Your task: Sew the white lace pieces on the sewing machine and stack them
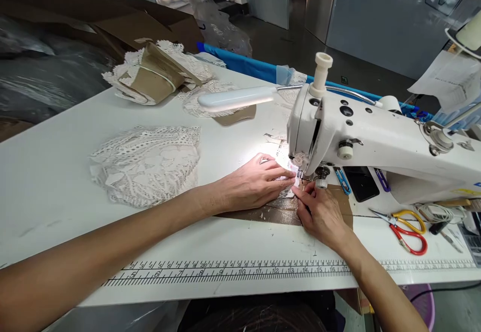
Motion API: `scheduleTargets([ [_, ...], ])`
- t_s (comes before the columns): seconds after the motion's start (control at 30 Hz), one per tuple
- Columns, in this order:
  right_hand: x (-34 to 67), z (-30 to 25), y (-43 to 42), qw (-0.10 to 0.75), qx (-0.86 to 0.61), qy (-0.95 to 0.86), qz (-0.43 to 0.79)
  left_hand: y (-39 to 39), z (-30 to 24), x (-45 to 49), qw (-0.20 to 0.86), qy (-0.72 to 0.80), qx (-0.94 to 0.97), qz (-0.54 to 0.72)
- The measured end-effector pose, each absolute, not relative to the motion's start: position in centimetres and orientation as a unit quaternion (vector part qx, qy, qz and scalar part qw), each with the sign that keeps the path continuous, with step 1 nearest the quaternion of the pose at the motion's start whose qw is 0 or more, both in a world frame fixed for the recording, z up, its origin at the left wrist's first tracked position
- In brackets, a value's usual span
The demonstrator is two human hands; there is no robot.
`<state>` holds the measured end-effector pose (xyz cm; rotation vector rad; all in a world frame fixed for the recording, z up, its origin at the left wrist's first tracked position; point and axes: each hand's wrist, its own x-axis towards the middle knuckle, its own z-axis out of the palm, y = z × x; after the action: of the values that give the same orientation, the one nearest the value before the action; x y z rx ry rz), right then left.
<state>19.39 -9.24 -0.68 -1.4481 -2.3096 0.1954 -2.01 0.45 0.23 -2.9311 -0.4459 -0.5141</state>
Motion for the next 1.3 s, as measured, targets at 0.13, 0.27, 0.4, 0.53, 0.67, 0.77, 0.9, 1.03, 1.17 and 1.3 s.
scheduleTargets([
  [0.13,19.0,-0.2,-9.1,0.161,-0.545,-0.82,0.064,0.6,-0.1,-1.9,0.093,-0.156,-0.969,-0.166],
  [0.27,18.7,0.3,-8.6,0.12,-0.573,-0.808,0.073,0.5,-0.2,-1.5,0.104,-0.192,-0.965,-0.143],
  [0.4,19.3,0.3,-8.3,0.175,-0.565,-0.8,0.103,-0.1,0.0,-0.8,0.113,-0.24,-0.958,-0.11],
  [0.53,20.7,-0.1,-8.2,0.258,-0.576,-0.747,0.209,-0.7,0.2,-0.3,0.092,-0.275,-0.952,-0.098],
  [0.67,21.7,-0.6,-8.1,0.325,-0.583,-0.697,0.262,-0.4,0.4,-1.0,0.065,-0.251,-0.956,-0.138],
  [0.77,22.0,-0.4,-8.0,0.318,-0.589,-0.684,0.289,0.6,0.7,-2.0,0.027,-0.156,-0.968,-0.192],
  [0.9,21.4,1.2,-7.8,0.242,-0.601,-0.698,0.304,1.9,0.6,-2.3,-0.035,-0.06,-0.975,-0.21],
  [1.03,20.0,2.5,-7.8,0.164,-0.594,-0.75,0.242,2.3,-0.1,-1.5,-0.073,-0.063,-0.965,-0.242],
  [1.17,18.9,1.8,-8.3,0.133,-0.576,-0.797,0.127,1.9,-0.4,-1.0,-0.131,-0.124,-0.93,-0.32],
  [1.3,18.4,0.4,-8.5,0.109,-0.564,-0.815,0.077,1.4,-0.3,-1.0,-0.19,-0.155,-0.893,-0.378],
])
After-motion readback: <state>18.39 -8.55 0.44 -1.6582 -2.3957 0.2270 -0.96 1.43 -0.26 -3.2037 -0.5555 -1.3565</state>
